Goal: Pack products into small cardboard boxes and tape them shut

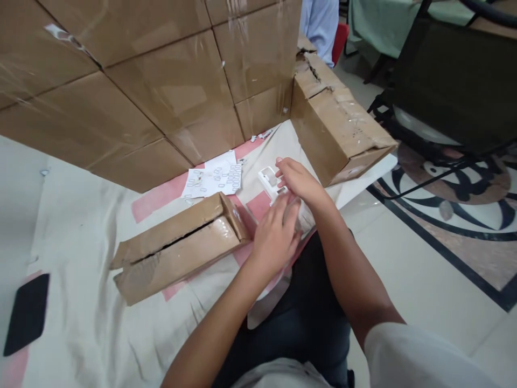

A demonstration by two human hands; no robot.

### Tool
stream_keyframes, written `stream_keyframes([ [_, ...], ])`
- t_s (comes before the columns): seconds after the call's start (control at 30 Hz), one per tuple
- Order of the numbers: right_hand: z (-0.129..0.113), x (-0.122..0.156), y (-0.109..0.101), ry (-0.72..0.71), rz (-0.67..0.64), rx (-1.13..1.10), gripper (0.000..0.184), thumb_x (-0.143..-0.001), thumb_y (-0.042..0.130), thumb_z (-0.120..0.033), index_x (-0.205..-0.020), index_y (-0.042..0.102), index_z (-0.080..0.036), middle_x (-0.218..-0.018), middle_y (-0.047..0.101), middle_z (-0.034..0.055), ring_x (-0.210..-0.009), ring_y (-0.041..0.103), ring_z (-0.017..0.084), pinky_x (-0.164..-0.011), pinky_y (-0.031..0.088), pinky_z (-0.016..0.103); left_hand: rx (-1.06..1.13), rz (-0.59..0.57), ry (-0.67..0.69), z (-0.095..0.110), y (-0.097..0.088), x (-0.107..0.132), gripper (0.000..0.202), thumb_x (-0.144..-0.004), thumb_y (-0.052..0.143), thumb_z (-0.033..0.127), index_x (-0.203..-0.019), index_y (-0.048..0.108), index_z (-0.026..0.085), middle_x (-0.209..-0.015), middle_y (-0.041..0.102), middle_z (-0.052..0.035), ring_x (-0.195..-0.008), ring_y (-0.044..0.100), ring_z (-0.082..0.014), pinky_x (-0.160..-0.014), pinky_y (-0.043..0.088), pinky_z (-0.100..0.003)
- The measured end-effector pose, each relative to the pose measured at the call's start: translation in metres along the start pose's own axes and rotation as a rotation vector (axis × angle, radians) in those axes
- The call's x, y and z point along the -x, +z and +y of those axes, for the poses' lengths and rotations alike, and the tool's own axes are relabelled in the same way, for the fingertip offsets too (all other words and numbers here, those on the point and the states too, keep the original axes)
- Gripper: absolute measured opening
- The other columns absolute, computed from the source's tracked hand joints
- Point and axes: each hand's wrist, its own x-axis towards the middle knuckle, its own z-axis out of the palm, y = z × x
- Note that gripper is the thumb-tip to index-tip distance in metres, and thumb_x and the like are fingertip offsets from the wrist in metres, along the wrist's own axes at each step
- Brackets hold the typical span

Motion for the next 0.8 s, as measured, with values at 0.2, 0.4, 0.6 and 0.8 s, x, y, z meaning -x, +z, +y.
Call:
stream_keyframes([
  [0.2, 0.008, -0.005, 0.000, 0.217, 0.039, -0.429, 0.049, -0.100, 0.035, -0.064, -0.111, 0.055, -0.021, -0.111, 0.067, 0.0106, -0.077, 0.071, 0.018, -0.056, 0.051, 0.026, 0.168, 0.273, -0.350, -0.063, 0.066, -0.051, 0.099, -0.074, 0.084, 0.038, -0.150, 0.024, 0.020, -0.165, 0.019, -0.0278, -0.155, 0.021, -0.0405, -0.120, 0.032, -0.059],
  [0.4, 0.004, -0.009, 0.001, 0.196, 0.118, -0.436, 0.051, -0.099, 0.033, -0.069, -0.114, 0.050, -0.023, -0.110, 0.062, 0.0088, -0.075, 0.071, 0.017, -0.054, 0.050, 0.025, 0.254, 0.286, -0.391, -0.078, 0.078, -0.050, 0.111, -0.066, 0.088, 0.045, -0.151, 0.020, 0.021, -0.161, 0.023, -0.0265, -0.153, 0.027, -0.0384, -0.118, 0.036, -0.055],
  [0.6, -0.001, 0.003, 0.000, 0.112, 0.232, -0.437, 0.040, -0.095, 0.052, -0.058, -0.117, 0.048, -0.025, -0.089, 0.060, 0.0019, -0.067, 0.065, 0.015, -0.054, 0.050, 0.025, 0.219, 0.279, -0.408, -0.076, 0.076, -0.052, 0.109, -0.067, 0.086, 0.055, -0.150, 0.026, 0.018, -0.155, 0.034, -0.0250, -0.148, 0.034, -0.0385, -0.119, 0.035, -0.053],
  [0.8, -0.008, 0.029, -0.003, 0.208, 0.307, -0.617, 0.038, -0.077, 0.076, -0.033, -0.104, 0.052, -0.022, -0.072, 0.052, -0.0058, -0.052, 0.052, 0.009, -0.048, 0.042, 0.022, 0.222, 0.269, -0.434, -0.073, 0.073, -0.052, 0.103, -0.069, 0.085, 0.049, -0.149, 0.029, 0.018, -0.155, 0.037, -0.0225, -0.146, 0.036, -0.0367, -0.118, 0.035, -0.051],
])
